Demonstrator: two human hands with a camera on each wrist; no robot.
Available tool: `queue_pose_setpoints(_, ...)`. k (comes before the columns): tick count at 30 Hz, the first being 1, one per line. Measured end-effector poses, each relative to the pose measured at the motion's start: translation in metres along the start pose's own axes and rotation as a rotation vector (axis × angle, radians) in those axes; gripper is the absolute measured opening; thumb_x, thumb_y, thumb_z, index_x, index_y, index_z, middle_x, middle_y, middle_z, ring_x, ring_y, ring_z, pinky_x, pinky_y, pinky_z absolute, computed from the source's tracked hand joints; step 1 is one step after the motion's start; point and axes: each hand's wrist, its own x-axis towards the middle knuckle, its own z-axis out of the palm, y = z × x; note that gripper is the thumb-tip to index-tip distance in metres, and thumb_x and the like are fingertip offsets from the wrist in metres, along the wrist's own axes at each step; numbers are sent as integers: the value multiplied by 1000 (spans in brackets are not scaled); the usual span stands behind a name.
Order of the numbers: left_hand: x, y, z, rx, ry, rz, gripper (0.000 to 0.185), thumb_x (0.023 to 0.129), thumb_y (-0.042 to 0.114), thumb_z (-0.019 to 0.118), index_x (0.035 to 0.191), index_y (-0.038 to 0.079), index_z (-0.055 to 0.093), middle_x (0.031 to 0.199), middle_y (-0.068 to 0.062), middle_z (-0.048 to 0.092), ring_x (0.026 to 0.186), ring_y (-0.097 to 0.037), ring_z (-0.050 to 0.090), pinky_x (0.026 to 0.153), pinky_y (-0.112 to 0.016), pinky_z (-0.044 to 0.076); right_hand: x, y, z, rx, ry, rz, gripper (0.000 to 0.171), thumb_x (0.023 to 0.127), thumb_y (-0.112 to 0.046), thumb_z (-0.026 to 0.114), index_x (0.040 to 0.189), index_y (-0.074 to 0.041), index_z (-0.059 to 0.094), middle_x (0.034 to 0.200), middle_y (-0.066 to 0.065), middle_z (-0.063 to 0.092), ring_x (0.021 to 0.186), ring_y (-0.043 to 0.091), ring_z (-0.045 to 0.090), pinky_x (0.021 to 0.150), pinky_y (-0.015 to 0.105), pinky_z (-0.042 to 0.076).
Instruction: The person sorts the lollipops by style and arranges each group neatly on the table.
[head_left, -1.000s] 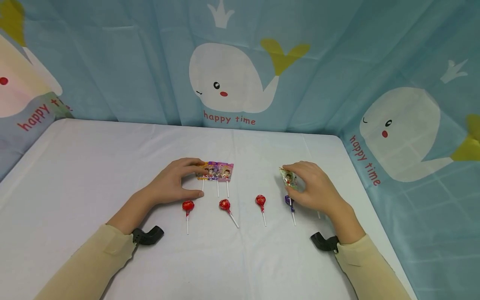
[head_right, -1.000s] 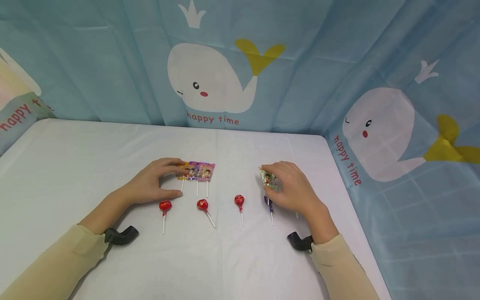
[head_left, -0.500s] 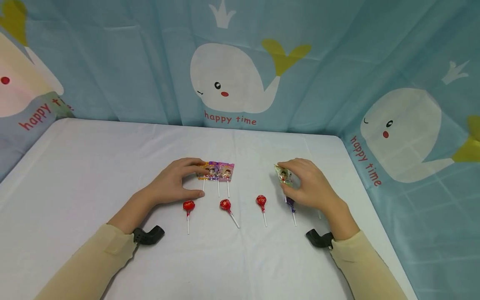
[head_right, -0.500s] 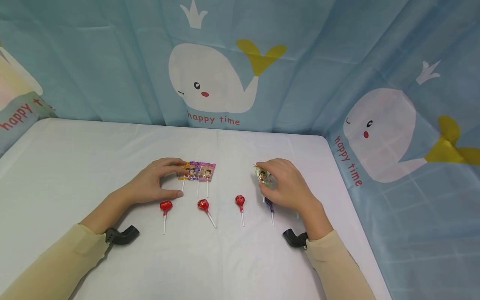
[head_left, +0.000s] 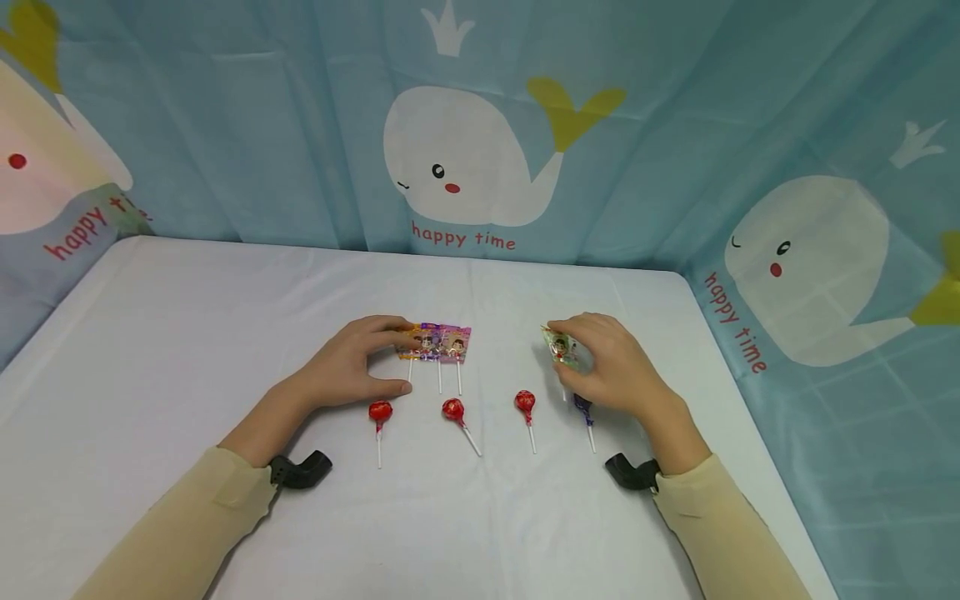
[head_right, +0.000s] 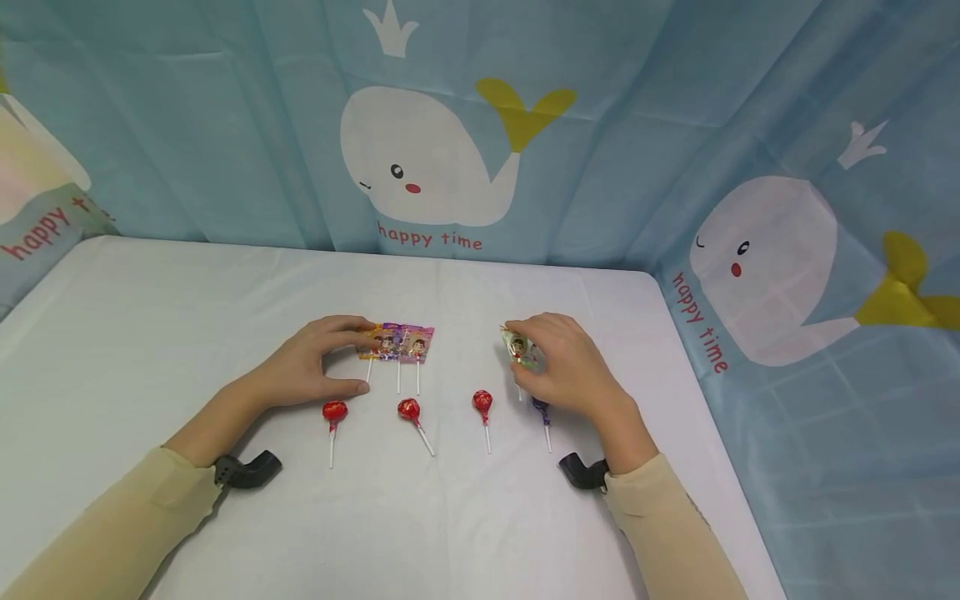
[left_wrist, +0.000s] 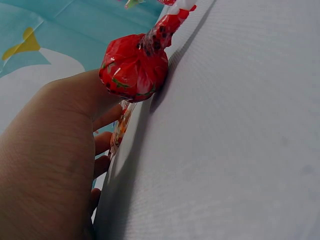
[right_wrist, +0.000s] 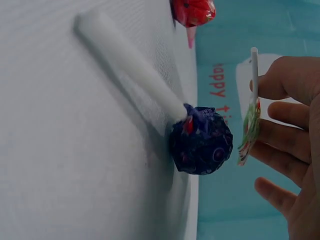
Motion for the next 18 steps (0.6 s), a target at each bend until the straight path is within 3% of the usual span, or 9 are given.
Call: queue_pose_setpoints(18,0,0,0,-3,2,7,61,84,46,92,140,29,75,158,-2,56,152,-32,43,124,-65,34,16,-9,7,6,-22,10,50,89,-16,82,138,-8,73,125,3,76,120,29,68,112,52,48)
